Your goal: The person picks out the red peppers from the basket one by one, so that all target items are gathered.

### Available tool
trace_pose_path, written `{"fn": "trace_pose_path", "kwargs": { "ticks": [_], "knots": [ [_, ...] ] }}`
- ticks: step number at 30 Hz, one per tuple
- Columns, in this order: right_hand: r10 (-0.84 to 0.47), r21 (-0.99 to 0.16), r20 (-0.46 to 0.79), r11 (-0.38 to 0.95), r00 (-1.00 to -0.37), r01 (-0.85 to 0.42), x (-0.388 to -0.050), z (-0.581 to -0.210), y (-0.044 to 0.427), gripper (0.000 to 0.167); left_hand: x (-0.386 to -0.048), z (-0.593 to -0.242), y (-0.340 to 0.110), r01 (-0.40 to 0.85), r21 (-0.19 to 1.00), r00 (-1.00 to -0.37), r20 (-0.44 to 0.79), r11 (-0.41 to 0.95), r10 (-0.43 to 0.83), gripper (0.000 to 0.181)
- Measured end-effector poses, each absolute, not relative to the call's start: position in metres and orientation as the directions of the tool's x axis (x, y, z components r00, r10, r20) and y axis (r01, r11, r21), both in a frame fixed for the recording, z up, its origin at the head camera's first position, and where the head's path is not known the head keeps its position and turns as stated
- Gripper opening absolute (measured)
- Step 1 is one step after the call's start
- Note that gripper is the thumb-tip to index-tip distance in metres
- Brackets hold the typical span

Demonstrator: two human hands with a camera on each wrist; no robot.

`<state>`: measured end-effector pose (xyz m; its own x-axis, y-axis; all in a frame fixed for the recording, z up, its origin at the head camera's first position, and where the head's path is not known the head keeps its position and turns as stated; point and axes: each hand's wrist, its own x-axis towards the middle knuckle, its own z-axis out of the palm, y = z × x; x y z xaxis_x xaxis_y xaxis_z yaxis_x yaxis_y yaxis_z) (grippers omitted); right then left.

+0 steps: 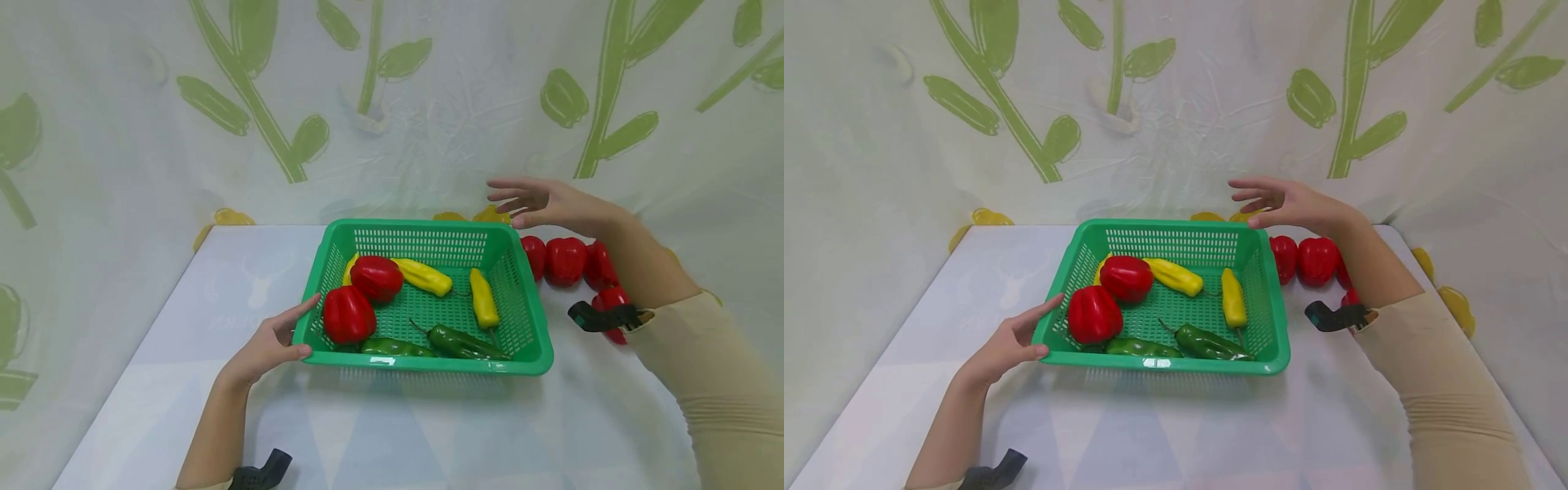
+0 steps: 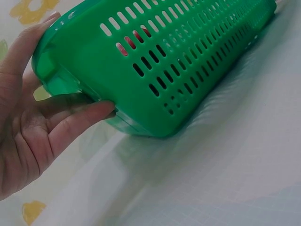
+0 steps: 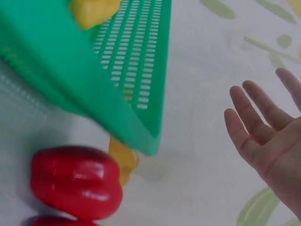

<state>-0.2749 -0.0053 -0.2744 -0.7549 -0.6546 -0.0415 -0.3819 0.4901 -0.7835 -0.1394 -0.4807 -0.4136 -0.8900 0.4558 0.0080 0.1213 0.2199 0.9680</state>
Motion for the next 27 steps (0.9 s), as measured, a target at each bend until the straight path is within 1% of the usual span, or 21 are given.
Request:
{"fn": "trace_pose_path", "kwargs": {
  "ticks": [6,18,24,27],
  "knots": [
    [-0.678,-0.802,0.022,0.427,-0.735,-0.418,-0.285,-0.276,-0.025,0.071,-0.138,-0.411,-0.481,0.123,0.970,-0.885,0.012,0.210,0.466,0.075],
    [-0.702,-0.866,0.065,0.314,-0.709,-0.390,-0.299,-0.279,-0.076,0.064,-0.138,-0.412,-0.483,0.115,0.971,-0.886,0.006,0.208,0.464,0.075],
    [-0.738,-0.880,0.076,0.267,-0.670,-0.393,-0.300,-0.285,-0.100,0.064,-0.140,-0.415,-0.481,0.113,0.971,-0.884,0.003,0.209,0.467,0.076],
    [-0.757,-0.875,0.058,0.276,-0.650,-0.399,-0.300,-0.288,-0.112,0.064,-0.139,-0.414,-0.481,0.111,0.972,-0.886,0.002,0.206,0.465,0.076]
  ]
}}
